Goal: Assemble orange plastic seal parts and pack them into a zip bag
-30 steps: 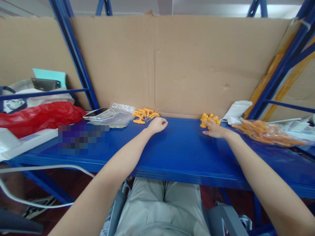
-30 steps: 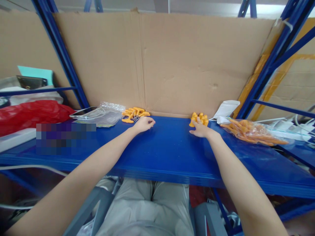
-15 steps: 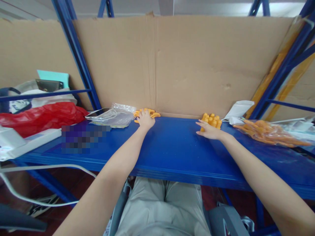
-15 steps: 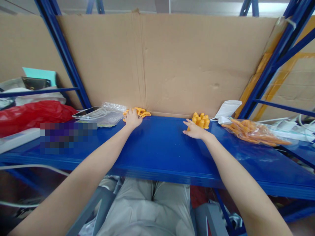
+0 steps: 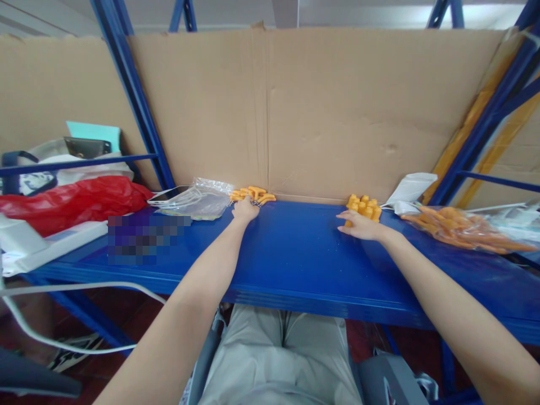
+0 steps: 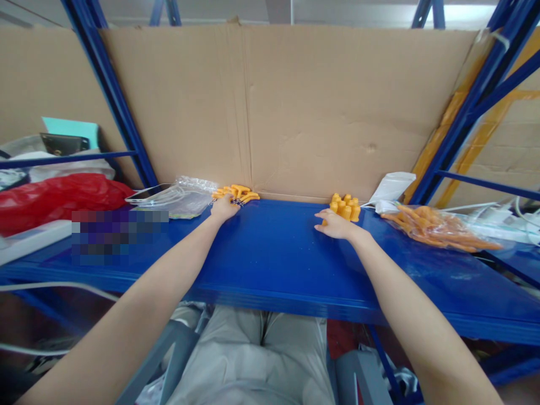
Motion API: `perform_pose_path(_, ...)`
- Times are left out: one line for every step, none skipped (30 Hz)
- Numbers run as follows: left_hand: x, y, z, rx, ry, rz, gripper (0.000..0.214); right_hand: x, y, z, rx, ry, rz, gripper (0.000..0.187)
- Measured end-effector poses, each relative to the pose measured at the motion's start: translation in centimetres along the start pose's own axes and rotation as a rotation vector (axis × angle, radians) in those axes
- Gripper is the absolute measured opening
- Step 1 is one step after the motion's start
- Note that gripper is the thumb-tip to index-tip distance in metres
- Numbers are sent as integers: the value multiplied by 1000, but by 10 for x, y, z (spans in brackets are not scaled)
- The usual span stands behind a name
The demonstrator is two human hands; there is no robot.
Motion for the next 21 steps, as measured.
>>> perform_pose_path(-4, 0, -3, 30, 1, -76, 34, 1, 0, 0, 0, -1, -2, 53)
perform_pose_path(-7, 1, -7, 68, 0, -155, 34, 2, 0, 1, 1, -3, -6, 53)
perform_pose_path(-4, 2, -10, 103, -3, -181, 34, 2, -1, 1, 2, -7, -9, 53)
perform_pose_path(3, 4, -13, 131, -10, -160, 34, 4, -1, 2, 5, -12, -10, 54)
perform_pose_path(12, 6, -16, 159, -19, -119, 33, 5, -1, 2, 14, -20, -9, 56)
perform_pose_path(22, 7, -17, 181, -29, -70, 32, 6, -2, 2, 29, -32, -6, 59)
perform_pose_path(32, 9, -18, 193, -39, -11, 31, 6, -2, 1, 55, -47, 1, 63)
perform_pose_path(43, 11, -17, 190, -46, 57, 30, 6, -2, 0, 86, -66, 8, 68)
perform_pose_path(53, 14, -14, 173, -48, 132, 29, 6, -2, 0, 116, -91, 17, 73)
perform_pose_path(63, 17, -10, 146, -48, 206, 28, 6, -3, 0, 141, -127, 28, 77)
perform_pose_path(71, 20, -6, 113, -47, 271, 26, 6, -3, 2, 153, -174, 41, 81)
perform_pose_path(79, 23, -2, 78, -45, 324, 26, 5, -3, 5, 152, -232, 58, 85)
perform_pose_path(85, 27, 2, 44, -42, 362, 25, 5, -4, 10, 144, -298, 77, 88)
perform_pose_path(90, 30, 6, 13, -38, 388, 25, 4, -5, 15, 130, -366, 92, 92)
perform_pose_path(94, 32, 9, -15, -31, 407, 26, 3, -5, 20, 117, -431, 102, 94)
perform_pose_path(98, 35, 12, -40, -25, 424, 26, 1, -6, 24, 106, -488, 104, 96)
perform_pose_path(101, 37, 15, -65, -18, 439, 26, -1, -7, 28, 98, -533, 102, 96)
perform_pose_path(104, 38, 18, -87, -14, 451, 26, -3, -8, 30, 95, -562, 100, 93)
perform_pose_path(105, 39, 20, -110, -12, 459, 26, -4, -8, 31, 92, -572, 99, 89)
perform_pose_path(106, 40, 23, -133, -11, 461, 26, -6, -8, 32, 87, -562, 100, 81)
perform_pose_path(106, 40, 25, -159, -13, 460, 27, -8, -8, 32, 80, -539, 105, 72)
Point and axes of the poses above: each hand's wrist, its own y-axis away from the middle knuckle, its own z-axis out of the palm, x = y × z, the point moved 9 cm from there along -y, towards the middle knuckle, and after that the axes turned 6 degrees about -z, right-handed, at the moved point
